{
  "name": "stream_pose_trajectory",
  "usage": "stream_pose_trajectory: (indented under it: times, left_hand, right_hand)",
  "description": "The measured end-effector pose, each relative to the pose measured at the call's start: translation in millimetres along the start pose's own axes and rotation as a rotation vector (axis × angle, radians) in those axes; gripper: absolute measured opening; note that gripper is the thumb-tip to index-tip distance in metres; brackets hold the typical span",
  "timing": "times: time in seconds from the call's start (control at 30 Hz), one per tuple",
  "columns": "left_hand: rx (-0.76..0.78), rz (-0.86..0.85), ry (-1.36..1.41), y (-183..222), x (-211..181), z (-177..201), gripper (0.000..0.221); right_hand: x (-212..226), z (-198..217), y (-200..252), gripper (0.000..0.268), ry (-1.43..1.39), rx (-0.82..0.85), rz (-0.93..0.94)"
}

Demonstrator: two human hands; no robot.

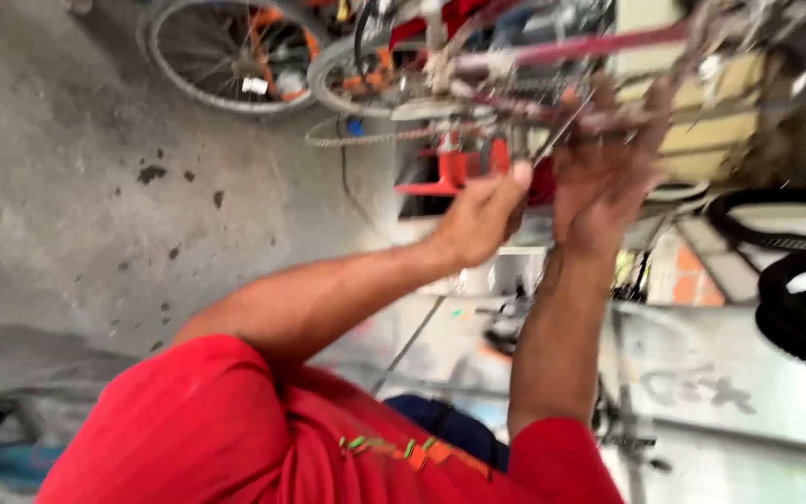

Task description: A person uses a wrench to loosen and remove components from a bicycle frame in preparation for further work.

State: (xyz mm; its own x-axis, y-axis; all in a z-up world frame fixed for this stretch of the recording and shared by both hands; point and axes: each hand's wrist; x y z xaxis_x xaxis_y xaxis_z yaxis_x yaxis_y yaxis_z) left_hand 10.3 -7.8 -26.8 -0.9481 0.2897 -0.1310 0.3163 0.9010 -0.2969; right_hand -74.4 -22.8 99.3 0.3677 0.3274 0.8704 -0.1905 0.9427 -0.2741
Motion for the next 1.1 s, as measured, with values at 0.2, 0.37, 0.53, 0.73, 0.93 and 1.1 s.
stream_pose_trajectory:
  times: [0.2,0.37,0.53,0.73,0.93,1.1]
  left_hand:
    - [0.265,-0.401,-0.759,-6.0,-69.5,44.2,0.040]
    - [0.283,-0.501,-0.961,-20.5,-124.4,33.1,0.044]
    - [0.182,-0.358,-0.832,-20.4,-118.9,50.4,0.038]
    - [0.060,-0.196,-0.748,-14.7,-92.7,116.0,0.036]
    - [-0.001,-0.055,-0.771,-10.3,-106.9,140.8,0.038]
    - [0.063,0.127,-0.853,-14.8,-139.8,152.6,0.041]
  right_hand:
    - [0.0,4.2,-2.2,0.072,0.150,-0.083,0.083]
    - [-1.3,1.9,-3.3,0.082,0.192,0.000,0.113]
    - [-9.7,-30.9,-19.3,0.065,0.418,-0.138,0.276]
    - [-29.6,-28.8,-25.8,0.081,0.605,-0.254,0.421]
    - [-9.1,-39.0,-14.3,0.092,0.544,-0.174,0.218]
    - [-4.3,-52.5,-11.9,0.079,0.597,-0.282,0.155]
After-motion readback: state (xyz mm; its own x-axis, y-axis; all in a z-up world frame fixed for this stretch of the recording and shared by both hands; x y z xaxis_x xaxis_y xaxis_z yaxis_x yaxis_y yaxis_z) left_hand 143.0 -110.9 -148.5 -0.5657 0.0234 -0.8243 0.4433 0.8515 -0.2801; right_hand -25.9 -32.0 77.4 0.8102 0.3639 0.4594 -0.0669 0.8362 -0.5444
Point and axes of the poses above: each hand's wrist, its own y-axis away from the middle knuckle, its own z-axis out of the back of the hand, x = y × z, and after that the axes turned 3 degrees about -y, right-handed
